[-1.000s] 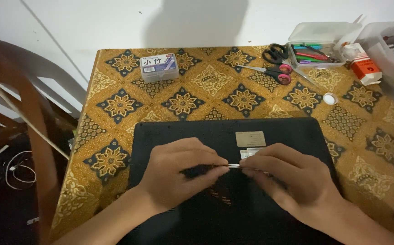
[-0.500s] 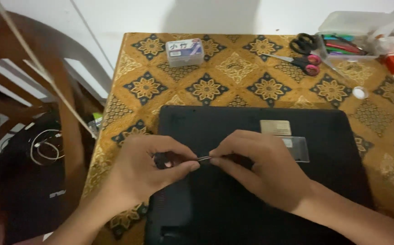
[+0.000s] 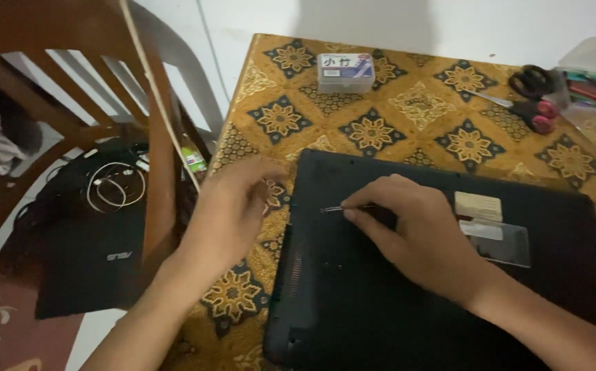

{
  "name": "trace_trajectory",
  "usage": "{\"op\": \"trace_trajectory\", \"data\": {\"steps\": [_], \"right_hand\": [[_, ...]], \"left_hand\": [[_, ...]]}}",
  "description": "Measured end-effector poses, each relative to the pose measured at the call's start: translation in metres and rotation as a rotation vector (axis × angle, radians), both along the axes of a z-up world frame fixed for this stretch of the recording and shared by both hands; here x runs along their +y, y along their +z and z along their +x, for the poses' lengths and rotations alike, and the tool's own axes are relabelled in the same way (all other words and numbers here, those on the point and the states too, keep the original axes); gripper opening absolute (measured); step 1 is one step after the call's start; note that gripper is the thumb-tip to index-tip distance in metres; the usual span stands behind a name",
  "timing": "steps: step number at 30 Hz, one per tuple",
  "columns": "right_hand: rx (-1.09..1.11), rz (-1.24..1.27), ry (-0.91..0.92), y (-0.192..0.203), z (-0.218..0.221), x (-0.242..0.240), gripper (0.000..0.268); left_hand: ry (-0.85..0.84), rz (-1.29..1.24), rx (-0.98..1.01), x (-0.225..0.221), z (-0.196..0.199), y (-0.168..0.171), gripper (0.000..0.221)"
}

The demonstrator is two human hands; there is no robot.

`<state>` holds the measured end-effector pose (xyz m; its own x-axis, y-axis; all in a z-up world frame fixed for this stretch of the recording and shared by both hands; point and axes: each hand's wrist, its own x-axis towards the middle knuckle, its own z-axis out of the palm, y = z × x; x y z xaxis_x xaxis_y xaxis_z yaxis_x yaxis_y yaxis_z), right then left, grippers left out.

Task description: Finalizing the assembly of a laptop by inserting the battery and securing small internal components using tweezers and specialized tools.

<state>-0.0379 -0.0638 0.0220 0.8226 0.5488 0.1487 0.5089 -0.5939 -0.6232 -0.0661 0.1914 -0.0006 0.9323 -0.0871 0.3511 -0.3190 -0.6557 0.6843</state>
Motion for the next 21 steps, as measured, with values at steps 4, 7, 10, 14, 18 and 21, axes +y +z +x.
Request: {"op": "trace_trajectory", "data": {"steps": [4,7,10,14,18,21], "right_hand": [[0.008,0.010,0.033,-0.011,0.000,0.020,0.016],[-0.065,0.041,0.059,-0.017,-0.005,0.024,0.014],[-0.174,0.054,0.081,-0.022,-0.004,0.025,0.012],[-0.272,0.070,0.090,-0.025,-0.003,0.025,0.012],[-0.255,0.066,0.091,-0.028,-0.003,0.024,0.012],[-0.258,0.071,0.077,-0.031,-0.004,0.024,0.013]], "left_hand": [[-0.165,0.074,0.005,0.002,0.004,-0.009,0.047],[-0.220,0.072,-0.039,0.007,0.007,-0.024,0.055],[-0.240,0.033,-0.048,0.009,0.007,-0.024,0.058],[-0.251,-0.009,0.090,0.008,0.008,-0.016,0.055],[-0.235,0.002,0.083,0.009,0.004,-0.019,0.053],[-0.228,-0.002,0.117,0.008,0.004,-0.015,0.061]]}}
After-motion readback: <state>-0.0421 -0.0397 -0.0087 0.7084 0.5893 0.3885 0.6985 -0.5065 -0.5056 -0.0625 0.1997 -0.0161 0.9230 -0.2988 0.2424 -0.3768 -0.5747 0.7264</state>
